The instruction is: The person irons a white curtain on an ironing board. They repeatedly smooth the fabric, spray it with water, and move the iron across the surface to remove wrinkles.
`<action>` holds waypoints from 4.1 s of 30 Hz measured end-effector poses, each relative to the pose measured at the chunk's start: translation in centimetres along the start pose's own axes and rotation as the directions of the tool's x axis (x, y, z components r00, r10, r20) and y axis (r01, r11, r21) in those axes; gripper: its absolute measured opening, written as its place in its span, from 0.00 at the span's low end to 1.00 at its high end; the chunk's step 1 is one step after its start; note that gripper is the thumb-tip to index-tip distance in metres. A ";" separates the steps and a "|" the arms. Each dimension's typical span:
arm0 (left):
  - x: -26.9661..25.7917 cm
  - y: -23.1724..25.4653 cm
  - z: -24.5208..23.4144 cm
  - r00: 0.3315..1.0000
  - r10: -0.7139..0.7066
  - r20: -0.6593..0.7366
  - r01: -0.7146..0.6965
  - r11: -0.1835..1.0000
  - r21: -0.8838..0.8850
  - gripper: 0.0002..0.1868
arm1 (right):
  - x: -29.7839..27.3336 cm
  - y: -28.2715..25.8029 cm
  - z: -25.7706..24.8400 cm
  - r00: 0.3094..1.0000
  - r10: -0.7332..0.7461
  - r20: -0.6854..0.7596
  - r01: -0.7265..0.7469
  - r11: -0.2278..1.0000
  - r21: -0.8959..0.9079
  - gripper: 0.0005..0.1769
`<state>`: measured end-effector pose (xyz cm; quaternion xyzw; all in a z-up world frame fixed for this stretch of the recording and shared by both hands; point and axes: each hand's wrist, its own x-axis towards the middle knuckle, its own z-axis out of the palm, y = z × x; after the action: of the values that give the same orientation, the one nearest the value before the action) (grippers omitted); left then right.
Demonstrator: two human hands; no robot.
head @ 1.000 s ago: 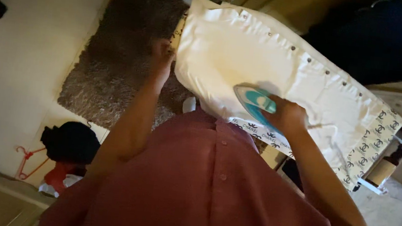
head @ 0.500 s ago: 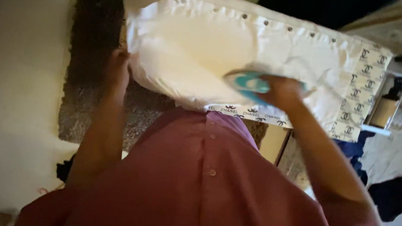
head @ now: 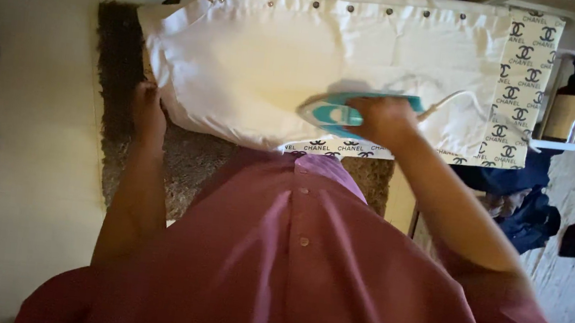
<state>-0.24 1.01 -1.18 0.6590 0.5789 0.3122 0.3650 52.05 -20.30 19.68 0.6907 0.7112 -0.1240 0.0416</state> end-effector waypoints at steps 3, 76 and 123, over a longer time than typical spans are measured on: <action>-0.3 4.5 -0.8 1.000 0.013 -0.003 -0.013 0.987 -0.163 0.18 | -3.4 4.7 -0.7 0.998 0.054 0.016 -0.054 0.998 -0.012 0.28; -19.6 24.8 16.7 0.950 0.307 0.057 -0.241 0.605 0.759 0.07 | -5.3 7.6 0.4 0.995 -0.102 0.014 0.102 0.995 0.014 0.24; -19.5 26.5 14.9 0.961 0.256 0.100 -0.255 0.690 0.677 0.09 | -14.4 22.8 -0.4 0.899 0.423 0.114 -0.429 0.903 0.032 0.31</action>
<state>23.72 -21.79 13.38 0.8204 0.5558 0.1253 0.0489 75.34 -33.85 20.69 0.8230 0.5359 -0.1678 0.0850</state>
